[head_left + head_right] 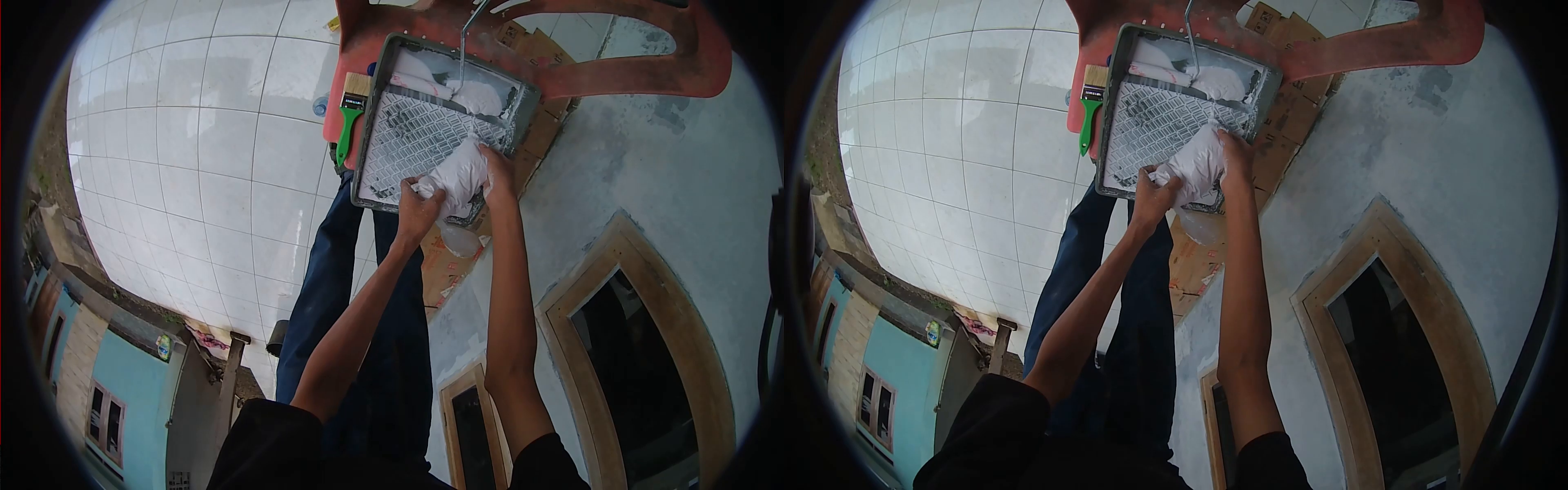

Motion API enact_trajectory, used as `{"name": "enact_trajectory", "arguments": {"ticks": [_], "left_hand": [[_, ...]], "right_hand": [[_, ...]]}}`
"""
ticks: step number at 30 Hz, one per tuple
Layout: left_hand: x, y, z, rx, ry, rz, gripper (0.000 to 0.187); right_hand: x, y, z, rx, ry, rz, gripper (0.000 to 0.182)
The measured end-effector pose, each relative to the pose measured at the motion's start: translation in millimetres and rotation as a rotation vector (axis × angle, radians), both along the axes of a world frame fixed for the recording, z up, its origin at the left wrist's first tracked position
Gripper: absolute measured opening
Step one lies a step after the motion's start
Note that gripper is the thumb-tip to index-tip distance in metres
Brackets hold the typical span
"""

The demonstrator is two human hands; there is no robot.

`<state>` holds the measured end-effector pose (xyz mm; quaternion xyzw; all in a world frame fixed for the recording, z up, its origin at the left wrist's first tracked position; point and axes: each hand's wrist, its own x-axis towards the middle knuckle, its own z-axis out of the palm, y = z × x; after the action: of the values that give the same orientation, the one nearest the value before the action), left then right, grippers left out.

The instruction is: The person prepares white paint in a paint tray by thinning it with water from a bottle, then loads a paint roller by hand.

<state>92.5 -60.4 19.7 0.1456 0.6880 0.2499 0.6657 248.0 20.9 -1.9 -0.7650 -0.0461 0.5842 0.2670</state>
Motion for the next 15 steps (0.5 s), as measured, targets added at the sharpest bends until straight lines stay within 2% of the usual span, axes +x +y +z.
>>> {"name": "enact_trajectory", "arguments": {"ticks": [7,10,12,15], "left_hand": [[-4,-21,4,-0.037,0.012,-0.010,0.061],[-8,-22,14,-0.099,-0.036,-0.032,0.062],[-8,-25,15,-0.096,-0.043,-0.043,0.065],[-9,-22,13,-0.056,-0.105,-0.022,0.069]], "right_hand": [[-11,-9,15,-0.164,-0.003,-0.044,0.032],[-9,-23,31,-0.070,-0.030,-0.019,0.034],[-9,-35,33,0.156,-0.114,0.072,0.037],[-24,-38,72,0.279,-0.183,0.063,0.035]]}}
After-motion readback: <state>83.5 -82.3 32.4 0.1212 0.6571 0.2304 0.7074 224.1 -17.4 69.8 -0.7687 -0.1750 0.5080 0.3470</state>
